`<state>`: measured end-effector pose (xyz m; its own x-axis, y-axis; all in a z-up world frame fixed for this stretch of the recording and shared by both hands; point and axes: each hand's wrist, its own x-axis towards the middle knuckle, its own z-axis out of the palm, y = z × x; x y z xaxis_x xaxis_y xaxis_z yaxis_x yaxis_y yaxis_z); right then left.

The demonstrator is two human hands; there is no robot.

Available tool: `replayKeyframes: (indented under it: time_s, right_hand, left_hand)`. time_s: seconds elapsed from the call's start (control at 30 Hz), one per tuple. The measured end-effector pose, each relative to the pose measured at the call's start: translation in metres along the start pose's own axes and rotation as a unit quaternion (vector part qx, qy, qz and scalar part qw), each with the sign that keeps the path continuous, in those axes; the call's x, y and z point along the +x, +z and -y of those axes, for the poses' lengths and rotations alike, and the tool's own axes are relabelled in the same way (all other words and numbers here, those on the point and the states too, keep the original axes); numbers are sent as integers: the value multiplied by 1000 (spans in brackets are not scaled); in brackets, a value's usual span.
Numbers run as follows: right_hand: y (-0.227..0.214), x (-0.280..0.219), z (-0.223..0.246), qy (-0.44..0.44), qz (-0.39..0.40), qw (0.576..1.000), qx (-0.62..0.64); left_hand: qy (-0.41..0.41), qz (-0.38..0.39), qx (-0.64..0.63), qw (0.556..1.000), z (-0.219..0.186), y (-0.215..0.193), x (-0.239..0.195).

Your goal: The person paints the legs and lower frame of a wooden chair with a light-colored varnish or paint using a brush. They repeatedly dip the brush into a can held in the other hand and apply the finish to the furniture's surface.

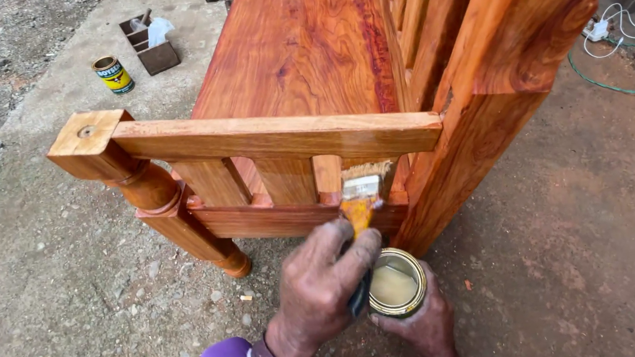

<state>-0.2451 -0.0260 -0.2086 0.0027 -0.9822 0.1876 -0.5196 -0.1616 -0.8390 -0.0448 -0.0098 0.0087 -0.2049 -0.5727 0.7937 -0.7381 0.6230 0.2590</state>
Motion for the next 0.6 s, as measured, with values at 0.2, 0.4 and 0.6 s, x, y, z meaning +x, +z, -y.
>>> replayKeyframes:
  time_s: [0.2,0.4,0.6]
  right_hand:
    - [2,-5,7,-15,5,999,-32]
    - [-2,-4,24,-37,0,999,-25]
    - [-3,-2,26,-37,-4,999,-9]
  left_hand:
    - [-74,172,-33,982,10,29,-24]
    - [33,1,7,999,1,17,-15]
    - [-36,-38,-5,999,6,18,-42]
